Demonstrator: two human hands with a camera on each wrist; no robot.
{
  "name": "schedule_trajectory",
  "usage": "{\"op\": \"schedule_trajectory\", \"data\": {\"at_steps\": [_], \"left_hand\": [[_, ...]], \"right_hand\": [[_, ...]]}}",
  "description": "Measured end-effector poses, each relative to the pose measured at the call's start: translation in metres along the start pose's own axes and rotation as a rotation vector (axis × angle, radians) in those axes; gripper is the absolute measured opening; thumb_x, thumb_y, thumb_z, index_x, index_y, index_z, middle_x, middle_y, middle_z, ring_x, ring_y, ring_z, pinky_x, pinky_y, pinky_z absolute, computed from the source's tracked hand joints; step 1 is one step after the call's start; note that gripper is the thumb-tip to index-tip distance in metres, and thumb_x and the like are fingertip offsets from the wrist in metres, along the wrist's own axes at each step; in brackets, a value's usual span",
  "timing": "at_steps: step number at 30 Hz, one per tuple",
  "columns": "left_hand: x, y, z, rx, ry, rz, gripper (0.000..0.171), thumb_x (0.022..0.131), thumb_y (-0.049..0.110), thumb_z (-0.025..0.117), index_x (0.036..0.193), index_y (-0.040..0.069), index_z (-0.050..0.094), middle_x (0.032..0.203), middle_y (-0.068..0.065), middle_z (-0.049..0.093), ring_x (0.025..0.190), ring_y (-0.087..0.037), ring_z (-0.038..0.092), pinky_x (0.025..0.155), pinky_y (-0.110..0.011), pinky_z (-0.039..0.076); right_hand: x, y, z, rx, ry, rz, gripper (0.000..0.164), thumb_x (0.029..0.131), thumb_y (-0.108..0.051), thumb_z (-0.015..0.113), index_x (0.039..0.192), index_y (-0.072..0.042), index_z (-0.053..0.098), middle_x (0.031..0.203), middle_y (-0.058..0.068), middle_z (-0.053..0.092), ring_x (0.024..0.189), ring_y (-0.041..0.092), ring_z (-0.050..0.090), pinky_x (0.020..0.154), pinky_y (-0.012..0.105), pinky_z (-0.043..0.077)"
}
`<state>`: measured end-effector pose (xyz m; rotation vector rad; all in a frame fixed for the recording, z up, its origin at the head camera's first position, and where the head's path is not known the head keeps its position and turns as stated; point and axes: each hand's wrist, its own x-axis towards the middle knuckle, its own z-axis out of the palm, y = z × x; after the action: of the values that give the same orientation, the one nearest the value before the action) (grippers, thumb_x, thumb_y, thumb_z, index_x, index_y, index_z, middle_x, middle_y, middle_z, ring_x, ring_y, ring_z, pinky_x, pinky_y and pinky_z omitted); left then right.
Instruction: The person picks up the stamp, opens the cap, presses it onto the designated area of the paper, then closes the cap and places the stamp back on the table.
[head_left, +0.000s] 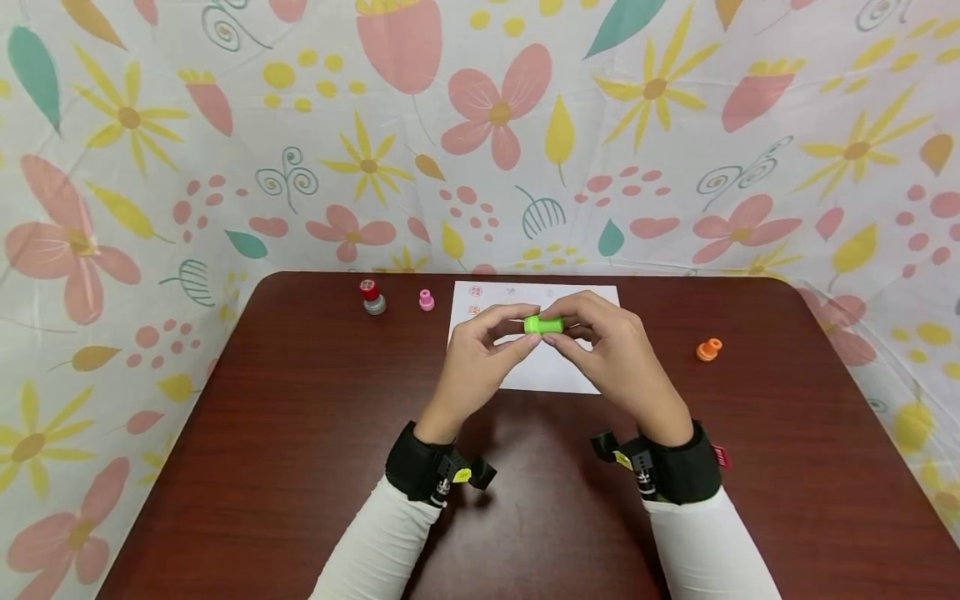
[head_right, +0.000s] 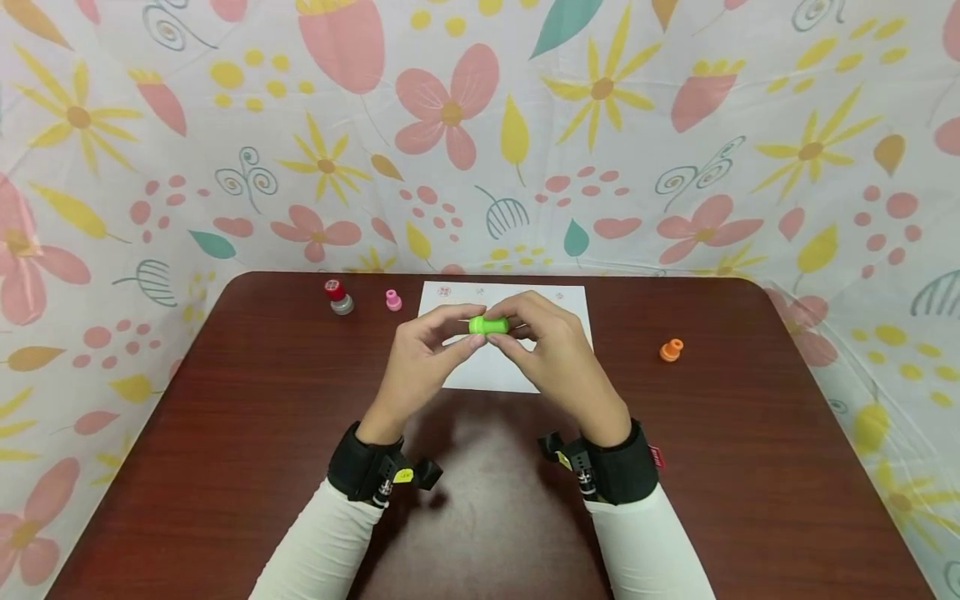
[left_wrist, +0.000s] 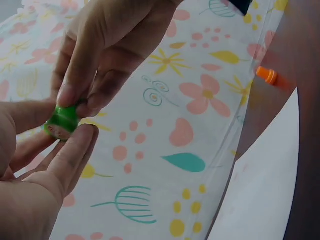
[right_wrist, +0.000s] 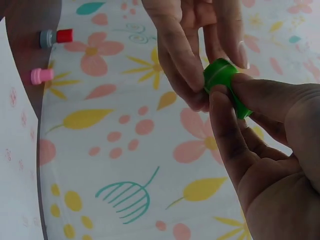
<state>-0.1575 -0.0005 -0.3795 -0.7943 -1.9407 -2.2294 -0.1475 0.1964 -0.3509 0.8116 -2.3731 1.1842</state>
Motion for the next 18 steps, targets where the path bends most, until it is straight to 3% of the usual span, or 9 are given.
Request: {"op": "schedule_trajectory", "data": {"at_steps": [9,18], "left_hand": [[-0.0019,-0.0038,0.0017,-0.046,0.065,-0.004,0.030,0.091,-0.009,0.073,0.121,-0.009,0.070,0.119,-0.024,0.069,0.105,-0.017,0.071,0.093,-0.036,0.061],[-0.0016,-0.0061,-0.0020,-0.024,0.076,0.028,0.030,0.088,-0.009,0.076,0.118,-0.009,0.072,0.116,-0.023,0.069,0.104,-0.016,0.072,0.090,-0.038,0.062]], "right_hand": [[-0.0005,-0.0003,0.0022,-0.024,-0.009,0.001,0.029,0.085,0.001,0.082,0.110,-0.010,0.072,0.108,-0.001,0.070,0.095,0.010,0.069,0.084,0.013,0.056],[-0.0006,0.0014,0.0041,-0.028,-0.001,-0.018,0.028,0.085,0.001,0.082,0.110,-0.010,0.072,0.107,0.000,0.070,0.093,0.011,0.069,0.084,0.014,0.056]]}}
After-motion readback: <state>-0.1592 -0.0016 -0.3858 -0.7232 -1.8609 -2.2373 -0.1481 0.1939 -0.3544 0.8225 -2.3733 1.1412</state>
